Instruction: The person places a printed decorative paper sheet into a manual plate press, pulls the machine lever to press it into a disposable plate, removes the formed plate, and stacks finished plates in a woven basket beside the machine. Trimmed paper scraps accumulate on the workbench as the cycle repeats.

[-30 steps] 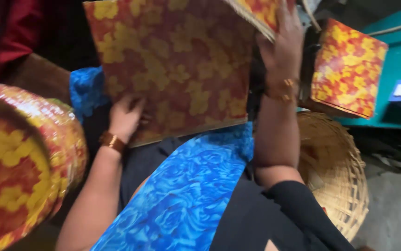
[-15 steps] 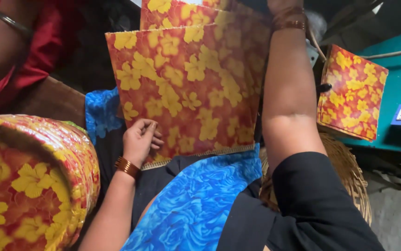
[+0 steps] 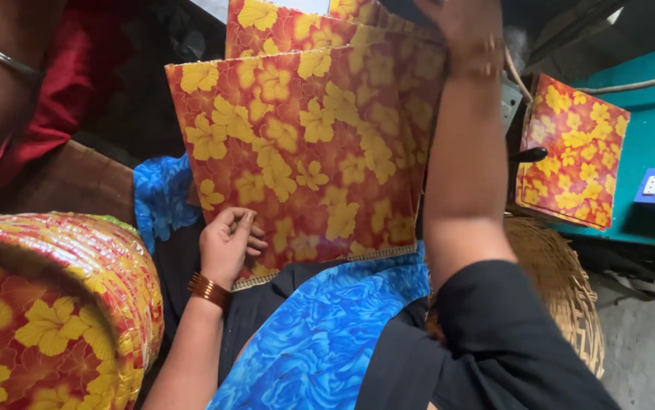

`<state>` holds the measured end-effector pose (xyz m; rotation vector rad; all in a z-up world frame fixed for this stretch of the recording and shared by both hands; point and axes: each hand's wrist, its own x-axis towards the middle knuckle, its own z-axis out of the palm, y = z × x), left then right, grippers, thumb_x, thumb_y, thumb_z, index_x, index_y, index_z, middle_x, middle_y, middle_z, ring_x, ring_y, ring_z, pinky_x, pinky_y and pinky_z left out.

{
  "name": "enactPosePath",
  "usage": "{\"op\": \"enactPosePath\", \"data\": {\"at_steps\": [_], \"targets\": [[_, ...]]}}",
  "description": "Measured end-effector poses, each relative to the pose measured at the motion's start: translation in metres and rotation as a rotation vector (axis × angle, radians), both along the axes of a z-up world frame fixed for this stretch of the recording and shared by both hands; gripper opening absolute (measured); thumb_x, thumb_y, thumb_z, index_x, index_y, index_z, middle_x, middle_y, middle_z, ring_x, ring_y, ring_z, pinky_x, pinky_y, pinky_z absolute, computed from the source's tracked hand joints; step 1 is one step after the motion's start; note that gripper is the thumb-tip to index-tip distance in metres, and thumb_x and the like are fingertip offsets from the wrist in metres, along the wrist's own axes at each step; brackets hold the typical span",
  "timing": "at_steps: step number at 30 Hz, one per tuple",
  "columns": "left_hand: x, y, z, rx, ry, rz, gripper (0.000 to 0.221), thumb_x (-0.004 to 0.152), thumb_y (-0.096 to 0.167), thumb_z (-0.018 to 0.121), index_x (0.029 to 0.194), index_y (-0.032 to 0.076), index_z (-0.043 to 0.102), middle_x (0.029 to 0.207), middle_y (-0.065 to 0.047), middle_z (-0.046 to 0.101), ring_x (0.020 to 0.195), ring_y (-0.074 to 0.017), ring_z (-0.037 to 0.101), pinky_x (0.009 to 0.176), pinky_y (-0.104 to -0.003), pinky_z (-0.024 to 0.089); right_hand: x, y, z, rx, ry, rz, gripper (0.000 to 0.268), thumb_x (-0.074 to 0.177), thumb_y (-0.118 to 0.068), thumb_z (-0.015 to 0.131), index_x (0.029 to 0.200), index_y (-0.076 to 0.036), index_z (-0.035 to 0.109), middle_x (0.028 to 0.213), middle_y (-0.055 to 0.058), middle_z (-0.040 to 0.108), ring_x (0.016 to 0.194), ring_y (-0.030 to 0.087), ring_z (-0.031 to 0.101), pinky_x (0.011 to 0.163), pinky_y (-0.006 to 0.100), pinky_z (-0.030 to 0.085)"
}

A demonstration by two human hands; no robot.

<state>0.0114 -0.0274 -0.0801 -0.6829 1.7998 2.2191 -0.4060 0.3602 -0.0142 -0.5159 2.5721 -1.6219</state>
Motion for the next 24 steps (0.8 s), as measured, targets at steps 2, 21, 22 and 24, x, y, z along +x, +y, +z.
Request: {"op": "enactPosePath", "data": {"at_steps": [2, 21, 22, 24], "targets": [[0.0, 0.0, 0.0, -0.014, -0.007, 0.012, 0.023, 0.102, 0.022, 0.06, 0.107, 0.0, 0.066, 0.081, -0.011, 0.072, 0.062, -0.0169, 0.072, 0.051, -0.027, 0.057, 0.042, -0.023, 0.054, 0.071, 0.009, 0.005, 0.031, 0.105, -0.025, 0.072, 0.127, -0.004, 0.07, 0.12, 0.004, 0.074, 0.107, 0.018, 0.074, 0.093, 0.031, 0.06], [-0.007, -0.006, -0.011, -0.018, 0.056, -0.021, 0.021, 0.104, 0.023, 0.059, 0.109, 0.003, 0.064, 0.084, -0.011, 0.073, 0.065, -0.0172, 0.072, 0.053, -0.026, 0.056, 0.275, 0.005, 0.162, 0.326, -0.222, 0.202, 0.036, 0.097, -0.011, 0.06, 0.131, -0.011, 0.07, 0.083, 0.001, 0.074, 0.057, 0.008, 0.053, 0.051, 0.025, 0.043], [-0.004, -0.006, -0.011, -0.029, 0.04, -0.026, 0.021, 0.103, 0.022, 0.06, 0.108, 0.002, 0.064, 0.084, -0.011, 0.073, 0.065, -0.0176, 0.073, 0.054, -0.027, 0.057, 0.28, 0.005, 0.158, 0.328, -0.109, 0.219, 0.034, 0.099, -0.011, 0.062, 0.132, -0.01, 0.07, 0.08, 0.001, 0.072, 0.062, 0.006, 0.056, 0.056, 0.024, 0.046], [-0.003, -0.007, -0.011, -0.046, 0.034, -0.032, 0.021, 0.103, 0.022, 0.061, 0.108, 0.002, 0.064, 0.084, -0.012, 0.073, 0.065, -0.018, 0.073, 0.054, -0.027, 0.057, 0.283, 0.004, 0.155, 0.326, 0.014, 0.234, 0.032, 0.1, -0.012, 0.063, 0.132, -0.01, 0.069, 0.077, 0.001, 0.07, 0.067, 0.004, 0.06, 0.06, 0.022, 0.048]]}}
